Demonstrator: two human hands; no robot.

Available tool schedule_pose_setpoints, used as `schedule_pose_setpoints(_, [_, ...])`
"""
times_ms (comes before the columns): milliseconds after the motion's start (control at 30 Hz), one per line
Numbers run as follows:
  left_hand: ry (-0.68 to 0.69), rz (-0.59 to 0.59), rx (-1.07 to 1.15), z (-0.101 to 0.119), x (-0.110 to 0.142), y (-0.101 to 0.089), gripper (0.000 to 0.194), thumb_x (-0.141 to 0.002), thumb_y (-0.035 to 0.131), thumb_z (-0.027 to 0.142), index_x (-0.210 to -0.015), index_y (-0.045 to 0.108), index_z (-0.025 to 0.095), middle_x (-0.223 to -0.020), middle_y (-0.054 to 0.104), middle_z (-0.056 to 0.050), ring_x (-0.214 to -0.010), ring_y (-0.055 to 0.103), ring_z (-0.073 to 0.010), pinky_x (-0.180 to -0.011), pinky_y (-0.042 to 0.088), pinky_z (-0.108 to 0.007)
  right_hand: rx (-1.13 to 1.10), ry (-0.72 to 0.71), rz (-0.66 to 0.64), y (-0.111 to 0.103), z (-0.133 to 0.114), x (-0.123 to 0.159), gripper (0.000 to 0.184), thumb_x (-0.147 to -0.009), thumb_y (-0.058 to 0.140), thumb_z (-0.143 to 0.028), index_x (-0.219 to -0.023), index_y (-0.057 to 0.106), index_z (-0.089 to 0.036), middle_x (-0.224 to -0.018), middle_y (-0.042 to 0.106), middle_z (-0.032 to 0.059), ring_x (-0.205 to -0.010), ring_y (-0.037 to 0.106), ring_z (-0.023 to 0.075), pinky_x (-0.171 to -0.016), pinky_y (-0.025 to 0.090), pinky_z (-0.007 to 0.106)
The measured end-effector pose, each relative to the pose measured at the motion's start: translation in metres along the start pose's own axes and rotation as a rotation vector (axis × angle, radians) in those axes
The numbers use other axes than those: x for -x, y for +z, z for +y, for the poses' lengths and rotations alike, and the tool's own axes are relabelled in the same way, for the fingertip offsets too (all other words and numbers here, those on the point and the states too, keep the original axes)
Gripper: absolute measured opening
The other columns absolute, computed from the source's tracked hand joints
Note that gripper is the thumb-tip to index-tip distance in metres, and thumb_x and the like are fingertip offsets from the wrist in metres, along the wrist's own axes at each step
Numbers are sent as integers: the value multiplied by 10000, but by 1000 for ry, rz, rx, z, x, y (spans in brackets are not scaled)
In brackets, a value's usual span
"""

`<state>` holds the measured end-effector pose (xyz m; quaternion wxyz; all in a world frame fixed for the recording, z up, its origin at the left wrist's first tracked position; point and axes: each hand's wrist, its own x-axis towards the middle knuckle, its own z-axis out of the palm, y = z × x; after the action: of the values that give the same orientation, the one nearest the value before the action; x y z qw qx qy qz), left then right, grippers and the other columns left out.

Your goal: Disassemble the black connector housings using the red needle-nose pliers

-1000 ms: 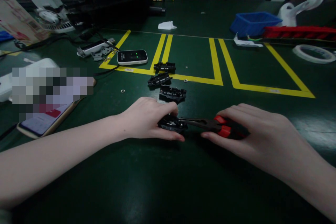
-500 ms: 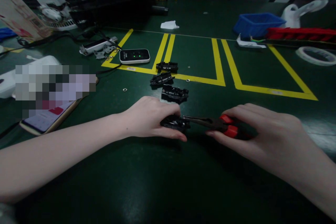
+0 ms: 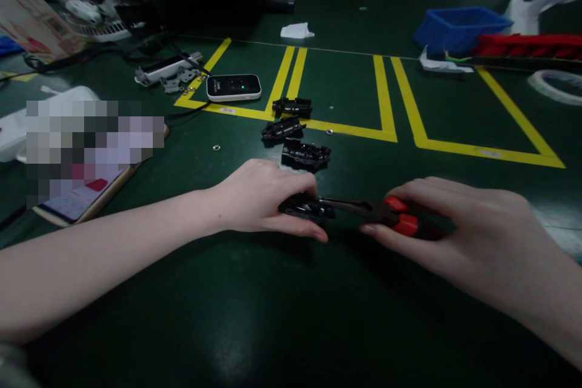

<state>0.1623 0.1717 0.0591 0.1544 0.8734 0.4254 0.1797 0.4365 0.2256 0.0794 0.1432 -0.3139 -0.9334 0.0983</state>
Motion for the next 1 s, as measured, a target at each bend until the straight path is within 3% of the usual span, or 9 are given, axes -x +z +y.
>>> schedule_pose_setpoints(567, [15, 10, -17, 0, 0, 1, 496, -884, 605, 663, -916, 645, 170, -667, 615, 18, -543, 505, -128, -512, 280, -227, 85, -24, -5, -5, -1, -1, 389, -918, 548, -589, -864, 648, -217, -734, 676, 41, -561, 612, 175, -451, 438, 294])
schedule_pose_setpoints(1000, [58, 16, -50, -2, 0, 2, 493, -902, 590, 651, -916, 634, 160, -667, 610, 23, -536, 501, -123, -517, 304, -227, 59, 10, -43, 1, -1, 2, 431, -900, 508, -648, -858, 651, -243, -775, 678, 67, -605, 627, 223, -457, 475, 342])
